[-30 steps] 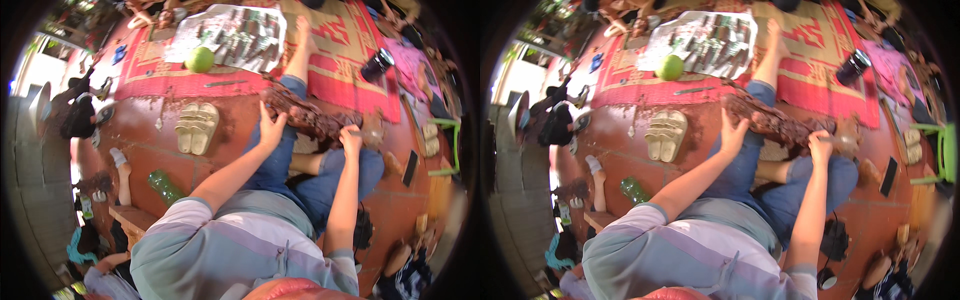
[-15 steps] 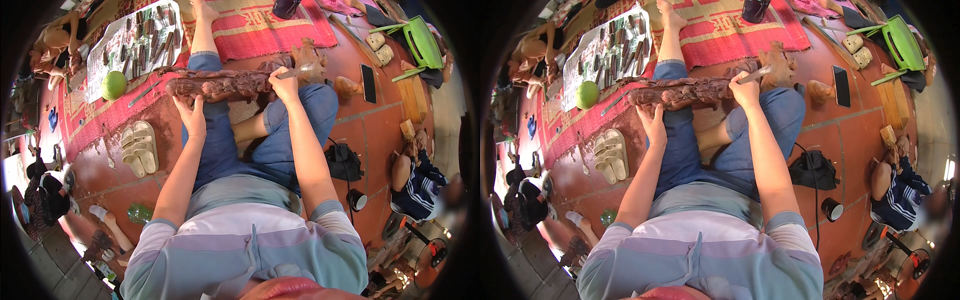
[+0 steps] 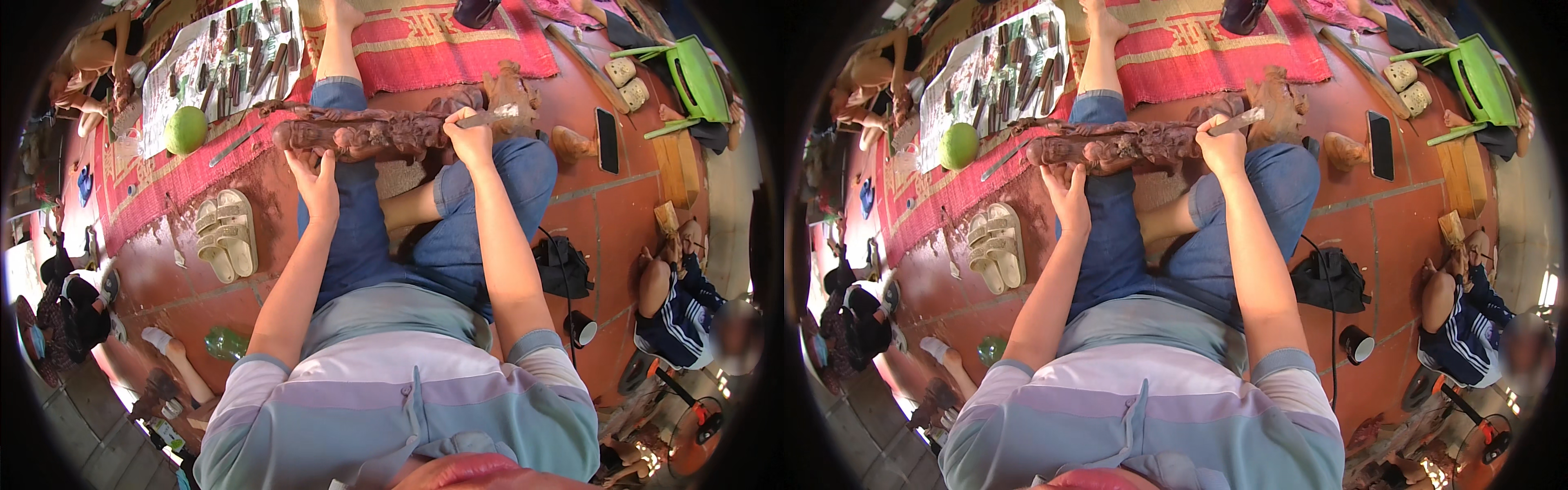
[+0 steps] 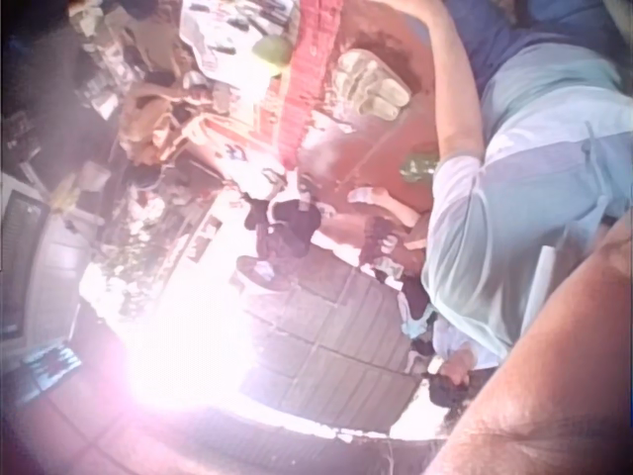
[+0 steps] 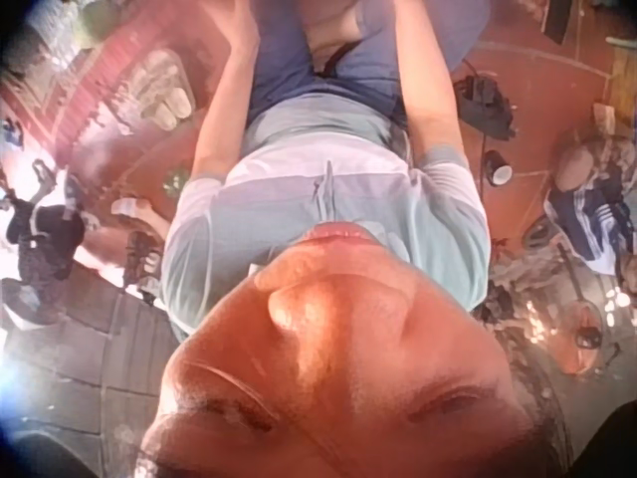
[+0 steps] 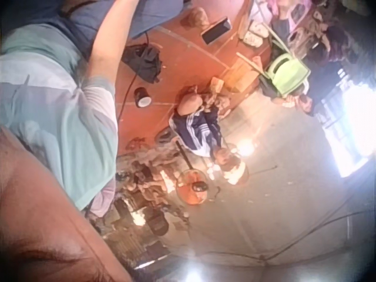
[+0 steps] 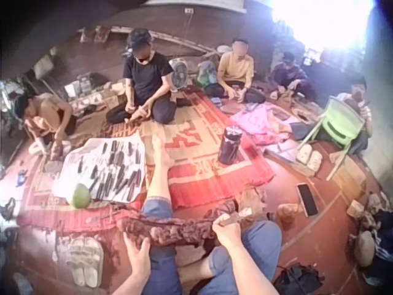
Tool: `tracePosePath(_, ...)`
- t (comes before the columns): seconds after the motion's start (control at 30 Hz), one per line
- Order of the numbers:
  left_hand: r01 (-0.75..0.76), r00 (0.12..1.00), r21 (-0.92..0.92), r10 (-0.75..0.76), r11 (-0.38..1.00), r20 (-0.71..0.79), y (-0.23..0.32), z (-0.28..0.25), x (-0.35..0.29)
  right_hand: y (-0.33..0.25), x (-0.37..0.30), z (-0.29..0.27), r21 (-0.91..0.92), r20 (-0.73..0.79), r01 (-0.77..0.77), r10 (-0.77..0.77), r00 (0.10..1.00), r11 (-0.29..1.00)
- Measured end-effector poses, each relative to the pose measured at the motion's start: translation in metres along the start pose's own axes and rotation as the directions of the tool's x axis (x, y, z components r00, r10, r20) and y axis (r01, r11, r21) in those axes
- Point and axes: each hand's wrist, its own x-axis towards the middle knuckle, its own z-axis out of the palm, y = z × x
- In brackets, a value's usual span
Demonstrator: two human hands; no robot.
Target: The person sits on a mat and carves a large, dark piece of wood using a small knife. They hold the wood with their left hand and use the knife in their right hand to remove shavings and shape the surface. The person rotates the wood to access different areas and continues carving throughout the clip.
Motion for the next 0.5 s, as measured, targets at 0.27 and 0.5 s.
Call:
tracePosePath(0.27,0.011,1.000,-0.040,-0.012,0.999,-0.007,-0.001,-0.001,0.001,0.006,0.000,0.000,0.052,0.065,-0.019,0.016,0.998,0.998)
tracePosePath(0.5,0.032,0.999,-0.099,-0.032,0.995,0.006,-0.003,-0.005,0.000,0.017,0.006,0.007,0.160,0.043,-0.031,0.024,0.999,0.987)
